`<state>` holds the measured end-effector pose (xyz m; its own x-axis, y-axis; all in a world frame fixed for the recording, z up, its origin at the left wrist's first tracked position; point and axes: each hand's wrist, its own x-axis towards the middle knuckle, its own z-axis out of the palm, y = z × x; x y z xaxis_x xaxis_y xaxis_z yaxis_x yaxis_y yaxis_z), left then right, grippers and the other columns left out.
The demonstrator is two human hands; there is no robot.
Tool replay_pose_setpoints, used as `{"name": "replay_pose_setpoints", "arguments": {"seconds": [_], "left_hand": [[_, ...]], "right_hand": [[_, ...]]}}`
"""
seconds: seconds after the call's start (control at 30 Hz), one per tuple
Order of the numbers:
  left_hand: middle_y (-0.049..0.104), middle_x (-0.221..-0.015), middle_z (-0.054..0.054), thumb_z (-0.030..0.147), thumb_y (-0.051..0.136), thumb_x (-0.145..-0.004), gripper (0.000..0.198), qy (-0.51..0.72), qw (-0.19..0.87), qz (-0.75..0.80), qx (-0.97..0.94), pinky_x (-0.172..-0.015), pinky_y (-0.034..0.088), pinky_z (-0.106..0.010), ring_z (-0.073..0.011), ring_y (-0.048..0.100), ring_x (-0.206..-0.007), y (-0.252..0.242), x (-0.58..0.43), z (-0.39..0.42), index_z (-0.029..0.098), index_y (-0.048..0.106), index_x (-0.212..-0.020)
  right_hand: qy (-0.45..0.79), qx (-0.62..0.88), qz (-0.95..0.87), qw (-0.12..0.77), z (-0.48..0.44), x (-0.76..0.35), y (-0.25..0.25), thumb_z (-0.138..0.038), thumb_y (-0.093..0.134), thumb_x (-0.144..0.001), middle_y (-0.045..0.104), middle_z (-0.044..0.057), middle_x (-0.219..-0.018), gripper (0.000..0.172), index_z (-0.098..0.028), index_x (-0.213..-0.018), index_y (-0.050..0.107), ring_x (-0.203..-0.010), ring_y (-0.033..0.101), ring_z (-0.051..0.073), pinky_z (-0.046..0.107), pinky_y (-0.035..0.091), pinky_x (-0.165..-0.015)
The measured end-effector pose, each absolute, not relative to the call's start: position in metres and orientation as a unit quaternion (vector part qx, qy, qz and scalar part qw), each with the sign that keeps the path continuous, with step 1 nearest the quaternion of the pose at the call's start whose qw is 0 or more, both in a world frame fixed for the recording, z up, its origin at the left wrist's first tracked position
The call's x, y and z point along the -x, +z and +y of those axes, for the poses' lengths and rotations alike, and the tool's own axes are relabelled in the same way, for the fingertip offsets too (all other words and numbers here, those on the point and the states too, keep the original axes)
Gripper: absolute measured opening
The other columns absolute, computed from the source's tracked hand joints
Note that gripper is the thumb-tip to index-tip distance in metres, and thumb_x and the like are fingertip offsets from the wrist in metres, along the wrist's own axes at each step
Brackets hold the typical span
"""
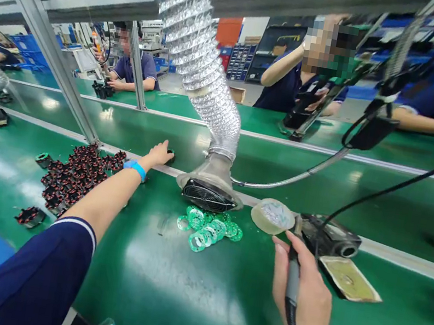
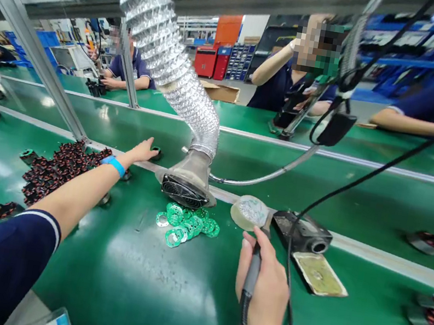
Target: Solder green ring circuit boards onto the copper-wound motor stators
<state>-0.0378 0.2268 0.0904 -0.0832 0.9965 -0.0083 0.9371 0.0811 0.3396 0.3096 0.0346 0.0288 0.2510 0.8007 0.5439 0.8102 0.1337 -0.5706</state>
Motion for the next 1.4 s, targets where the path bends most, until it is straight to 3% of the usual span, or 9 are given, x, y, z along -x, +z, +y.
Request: {"name": "replay_pose_setpoints", "arguments": {"seconds": [0.13, 0.23, 0.3, 0.57, 0.77, 0.97, 1.1, 1.23, 1.4], "left_hand": [[0.06, -0.126, -0.012, 0.031, 0.051, -0.093, 0.033, 0.091, 0.121, 0.67, -0.727, -0.102, 0.041, -0.03, -0.0211, 0.055, -0.115, 0.108, 0.075, 0.171, 0.013, 0.059, -0.119], [0.065, -0.099, -0.01, 0.034, 0.055, -0.089, 0.023, 0.036, 0.122, 0.645, -0.754, -0.1, 0.041, -0.037, -0.0239, 0.056, -0.102, 0.11, 0.107, 0.107, 0.015, 0.069, -0.086], [0.063, -0.094, -0.01, 0.039, 0.053, -0.091, 0.029, -0.036, 0.078, 0.623, -0.778, -0.099, 0.041, -0.042, -0.025, 0.055, -0.098, 0.102, 0.124, 0.069, 0.017, 0.07, -0.084], [0.055, -0.123, -0.016, 0.028, 0.055, -0.09, 0.022, -0.007, -0.038, 0.629, -0.777, -0.1, 0.042, -0.05, -0.0344, 0.046, -0.121, 0.061, 0.097, 0.018, 0.016, 0.072, -0.093], [0.062, -0.101, -0.012, 0.037, 0.049, -0.094, 0.03, 0.06, 0.146, 0.617, -0.771, -0.088, 0.05, -0.041, -0.0251, 0.062, -0.093, 0.077, 0.04, 0.01, 0.015, 0.069, -0.098], [0.062, -0.078, -0.001, 0.024, 0.046, -0.089, 0.012, 0.202, 0.472, 0.563, -0.648, -0.063, 0.051, -0.029, -0.0158, 0.065, -0.067, 0.055, 0.051, 0.022, 0.019, 0.051, -0.099], [0.062, -0.101, -0.008, 0.02, 0.059, -0.08, 0.025, 0.163, 0.338, 0.552, -0.744, -0.088, 0.05, -0.042, -0.0223, 0.06, -0.096, 0.032, 0.06, 0.03, 0.017, 0.057, -0.105], [0.045, -0.143, -0.014, 0.027, 0.072, -0.075, 0.061, 0.077, 0.272, 0.445, -0.85, -0.108, 0.032, -0.056, -0.0347, 0.038, -0.13, 0.03, 0.048, 0.037, 0.02, 0.053, -0.133], [0.051, -0.142, -0.01, 0.025, 0.072, -0.077, 0.055, 0.094, 0.317, 0.342, -0.88, -0.108, 0.031, -0.054, -0.0319, 0.038, -0.131, 0.027, 0.028, 0.045, 0.024, 0.054, -0.129]], "right_hand": [[0.063, 0.687, -0.569, 0.448, 0.024, -0.298, 0.043, -0.06, 0.041, -0.091, 0.077, 0.01, -0.089, 0.06, -0.022, -0.136, 0.052, -0.084, 0.072, 0.031, 0.042, 0.054, -0.068], [0.093, 0.709, -0.541, 0.443, 0.015, -0.288, 0.052, -0.058, 0.042, -0.091, 0.076, 0.009, -0.081, 0.054, -0.027, -0.134, 0.053, -0.082, 0.071, 0.031, 0.043, 0.054, -0.07], [0.095, 0.708, -0.544, 0.44, 0.011, -0.281, 0.054, -0.055, 0.043, -0.092, 0.076, 0.009, -0.086, 0.047, -0.029, -0.13, 0.055, -0.085, 0.071, 0.031, 0.044, 0.054, -0.072], [0.117, 0.654, -0.601, 0.445, 0.002, -0.255, 0.041, -0.05, 0.052, -0.086, 0.076, 0.008, -0.087, 0.049, -0.02, -0.124, 0.056, -0.076, 0.072, 0.028, 0.042, 0.053, -0.07], [0.177, 0.662, -0.627, 0.371, -0.011, -0.232, 0.032, -0.039, 0.051, -0.085, 0.072, 0.006, -0.085, 0.038, -0.021, -0.119, 0.053, -0.068, 0.069, 0.022, 0.035, 0.052, -0.063], [0.219, 0.633, -0.673, 0.312, -0.011, -0.202, 0.004, -0.024, 0.047, -0.084, 0.07, 0.009, -0.102, 0.039, -0.022, -0.123, 0.049, -0.084, 0.068, 0.023, 0.04, 0.053, -0.079], [0.201, 0.624, -0.696, 0.292, -0.001, -0.189, -0.005, -0.018, 0.051, -0.08, 0.07, 0.01, -0.105, 0.044, -0.021, -0.124, 0.05, -0.09, 0.066, 0.025, 0.043, 0.053, -0.081], [0.179, 0.607, -0.721, 0.284, -0.002, -0.185, -0.007, -0.015, 0.053, -0.078, 0.069, 0.008, -0.094, 0.045, -0.02, -0.123, 0.05, -0.087, 0.065, 0.027, 0.045, 0.053, -0.08], [0.172, 0.525, -0.757, 0.349, -0.026, -0.183, -0.004, -0.023, 0.059, -0.082, 0.068, 0.007, -0.098, 0.047, -0.023, -0.127, 0.045, -0.089, 0.067, 0.025, 0.043, 0.056, -0.082]]}}
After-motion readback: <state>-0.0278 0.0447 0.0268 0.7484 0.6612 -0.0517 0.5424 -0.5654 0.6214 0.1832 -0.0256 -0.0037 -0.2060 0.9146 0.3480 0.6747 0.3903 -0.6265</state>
